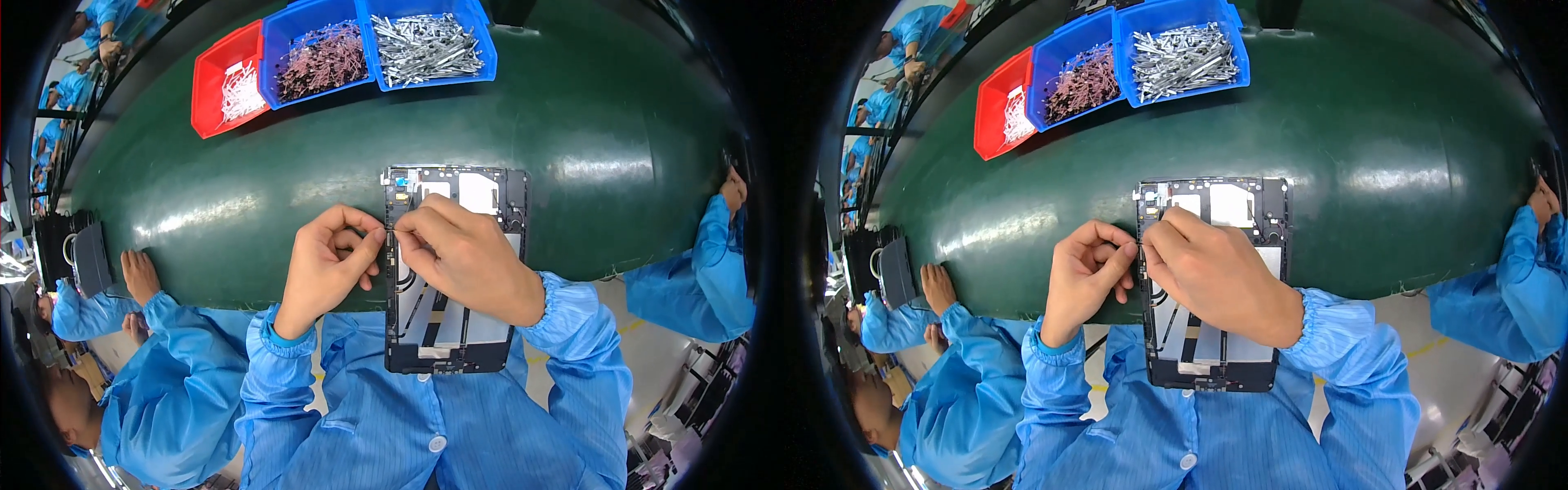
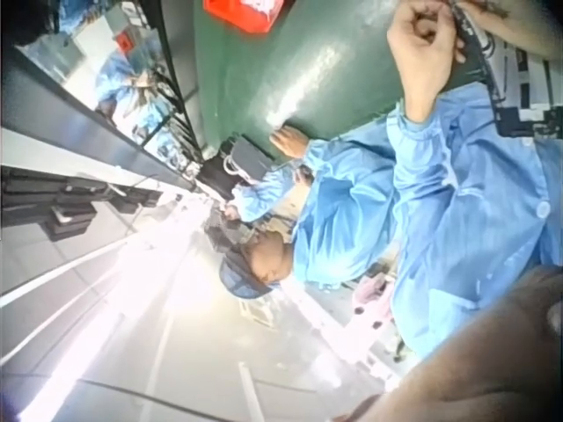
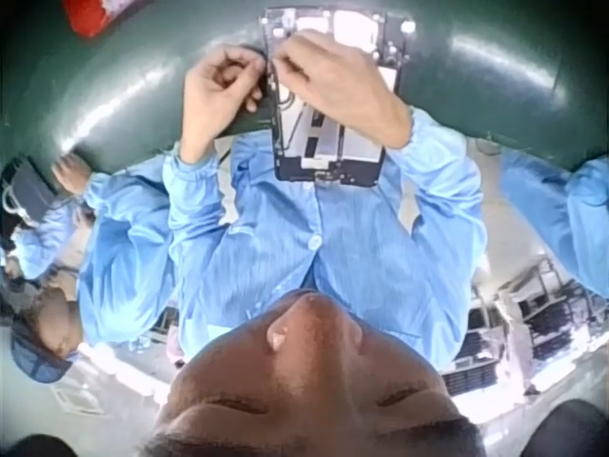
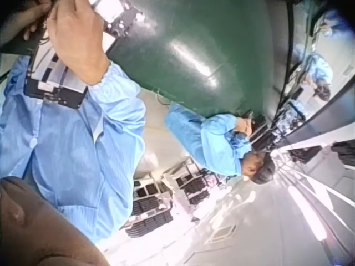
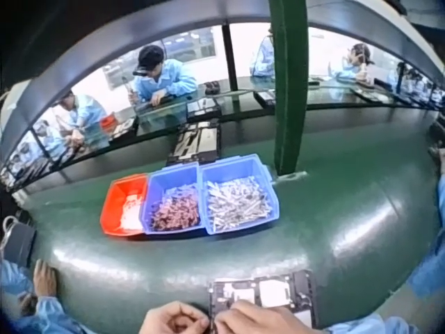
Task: The person assembles internal components into tablet frames by hand, connecting ribbon cables, batteries, and circuit boards from a component bin into the tablet housings.
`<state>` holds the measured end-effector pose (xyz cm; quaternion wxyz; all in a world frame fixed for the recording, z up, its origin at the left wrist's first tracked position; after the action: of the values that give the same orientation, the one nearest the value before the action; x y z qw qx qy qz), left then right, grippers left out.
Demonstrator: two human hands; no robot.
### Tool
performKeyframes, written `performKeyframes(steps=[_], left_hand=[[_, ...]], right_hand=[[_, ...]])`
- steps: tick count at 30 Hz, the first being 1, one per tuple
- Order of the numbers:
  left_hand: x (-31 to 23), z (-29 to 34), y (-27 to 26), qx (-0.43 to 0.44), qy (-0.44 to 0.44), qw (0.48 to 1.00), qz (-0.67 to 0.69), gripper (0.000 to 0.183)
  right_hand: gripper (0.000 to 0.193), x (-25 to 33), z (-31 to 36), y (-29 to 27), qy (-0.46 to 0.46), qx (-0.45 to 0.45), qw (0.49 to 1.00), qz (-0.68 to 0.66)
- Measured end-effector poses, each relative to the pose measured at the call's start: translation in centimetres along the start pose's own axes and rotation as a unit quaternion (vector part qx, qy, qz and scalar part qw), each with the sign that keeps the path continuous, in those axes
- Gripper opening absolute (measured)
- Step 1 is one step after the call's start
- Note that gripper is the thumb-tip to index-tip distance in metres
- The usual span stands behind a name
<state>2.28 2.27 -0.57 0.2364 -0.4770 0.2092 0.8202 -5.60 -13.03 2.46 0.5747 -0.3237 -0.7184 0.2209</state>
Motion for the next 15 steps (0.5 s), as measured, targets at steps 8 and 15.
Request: performKeyframes(steps=[8,15], left_hand=[[-0.29,-0.31,-0.09,0.0,0.002,1.0,-0.011,0.009],[-0.64,-0.61,-0.27,0.021,-0.021,0.999,-0.029,0.008]], right_hand=[[0.012,-0.14,0.06,-0.01,-0.007,-0.004,1.0,-0.004],[0.011,-0.31,0.1,0.04,-0.022,-0.008,1.0,-0.013]])
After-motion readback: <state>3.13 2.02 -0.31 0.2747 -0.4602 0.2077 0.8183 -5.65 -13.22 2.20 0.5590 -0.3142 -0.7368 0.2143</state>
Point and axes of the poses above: each hand's wrist, its own z-axis away from the middle knuckle, its own y-axis out of the palm, x = y × z, the point moved 5 cm from there along -z, towards the middle knuckle, and after that the axes turned 9 degrees about z, right-handed, at the moved point
